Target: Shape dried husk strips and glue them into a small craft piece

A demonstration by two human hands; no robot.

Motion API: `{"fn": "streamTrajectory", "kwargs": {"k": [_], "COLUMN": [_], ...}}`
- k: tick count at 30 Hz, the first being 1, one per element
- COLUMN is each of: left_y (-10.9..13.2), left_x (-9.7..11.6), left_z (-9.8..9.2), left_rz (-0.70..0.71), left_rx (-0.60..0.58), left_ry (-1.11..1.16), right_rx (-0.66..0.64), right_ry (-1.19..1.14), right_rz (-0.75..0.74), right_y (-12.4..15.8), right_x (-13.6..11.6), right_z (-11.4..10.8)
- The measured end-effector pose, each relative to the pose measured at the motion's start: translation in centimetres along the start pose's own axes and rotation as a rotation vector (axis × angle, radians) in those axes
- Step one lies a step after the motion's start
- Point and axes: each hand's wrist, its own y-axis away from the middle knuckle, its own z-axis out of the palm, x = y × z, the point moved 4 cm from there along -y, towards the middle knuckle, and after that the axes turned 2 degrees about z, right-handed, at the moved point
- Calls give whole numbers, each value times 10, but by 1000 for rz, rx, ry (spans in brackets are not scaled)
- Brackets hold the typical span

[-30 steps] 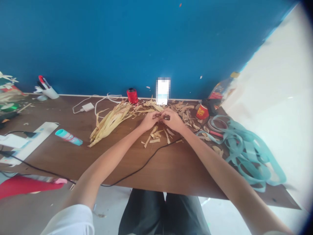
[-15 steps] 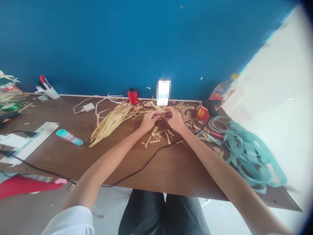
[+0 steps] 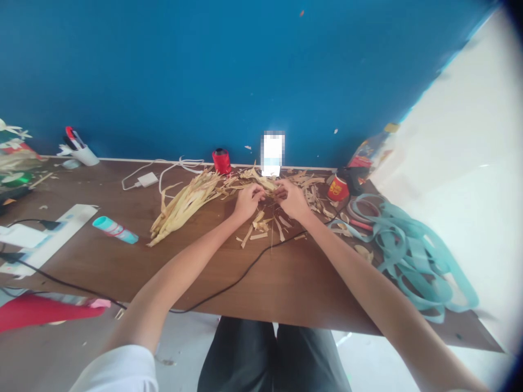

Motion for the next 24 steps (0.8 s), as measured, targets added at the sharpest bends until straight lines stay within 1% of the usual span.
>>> {"fn": "streamTrajectory", "kwargs": {"k": [7,10,15,21,24], "left_y": [0,-1,0,3,2], "left_x": [0,0,7,15,14], "left_z": [-2,-4,-2,4,5], "left_rz": [26,10,27,61,80], "left_rx": [18,27,-39,-167,-191], "left_ry": [-186,-228,-203,-131,-159], "right_rx": [-18,-17,45,82,88], "right_ry": [34,68,166,187,178], "right_rz": [46,16,-71,-67,-57], "right_y": [2,2,4,3,4], "right_x": [-8,-8,-14,-21,-23], "right_z": [-4,-3,-6,-11,-10]}}
